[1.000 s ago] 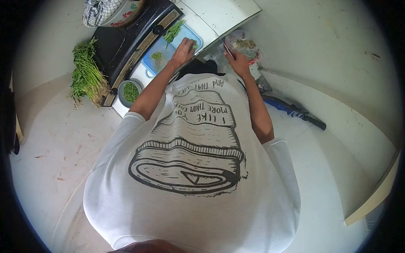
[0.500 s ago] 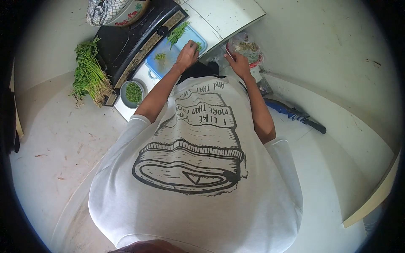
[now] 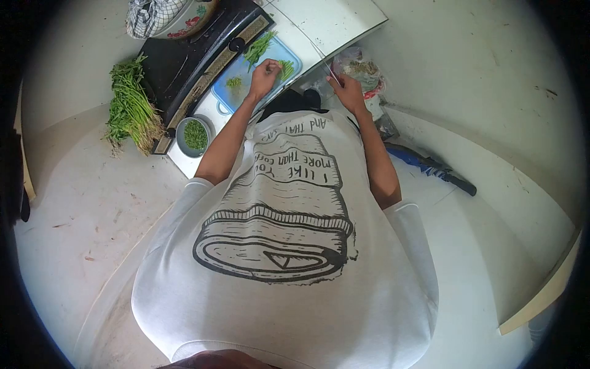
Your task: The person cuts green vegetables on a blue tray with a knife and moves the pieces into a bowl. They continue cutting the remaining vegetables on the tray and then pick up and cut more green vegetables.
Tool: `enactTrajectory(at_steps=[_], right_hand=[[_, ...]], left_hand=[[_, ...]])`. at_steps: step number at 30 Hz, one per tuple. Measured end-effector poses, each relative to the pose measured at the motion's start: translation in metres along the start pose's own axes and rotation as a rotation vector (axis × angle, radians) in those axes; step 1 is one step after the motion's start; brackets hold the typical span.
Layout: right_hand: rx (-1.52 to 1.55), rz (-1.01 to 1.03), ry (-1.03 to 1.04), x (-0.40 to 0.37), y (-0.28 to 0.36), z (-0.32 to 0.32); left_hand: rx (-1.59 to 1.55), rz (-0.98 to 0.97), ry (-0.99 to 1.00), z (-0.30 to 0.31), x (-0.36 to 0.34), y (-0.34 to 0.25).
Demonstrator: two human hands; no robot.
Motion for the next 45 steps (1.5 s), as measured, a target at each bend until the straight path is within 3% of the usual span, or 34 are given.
enactTrajectory(at_steps=[8,18,23,28,31,39,45], right_hand=[[-0.05,0.127,0.051,0.009,0.014,-0.012],[0.016,0.218,0.177,0.044,0.026,-0.046],[-0.058,0.238,0.404,0.062,0.068,-0.073],[0.112,0.369,0.501,0.063,0.095,-0.112],[0.069,0.356,0.688,0.059,0.103,-0.131],[0.056,0.453,0.839,0.056,0.11,-0.158],[-0.02,0.453,0.776,0.06,0.118,-0.164]], left_hand=[[-0.655,0.233,0.068,0.002,-0.008,0.035],[-0.741,0.314,-0.025,0.026,-0.042,0.065],[-0.877,0.364,-0.024,0.033,-0.065,0.067],[-0.92,0.364,-0.113,0.046,-0.09,0.077],[-0.92,0.39,-0.148,0.055,-0.104,0.084],[-0.925,0.44,-0.186,0.066,-0.128,0.108],[-0.803,0.399,-0.185,0.086,-0.122,0.122]])
Point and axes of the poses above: each hand's wrist, its own x-axis towards the middle knuckle, its own z-axis out of the back of the hand, y = z × x, the point moved 6 cm from there along x, towards the middle knuckle, and after that the axes turned 14 degrees about z, right-handed, at the moved point
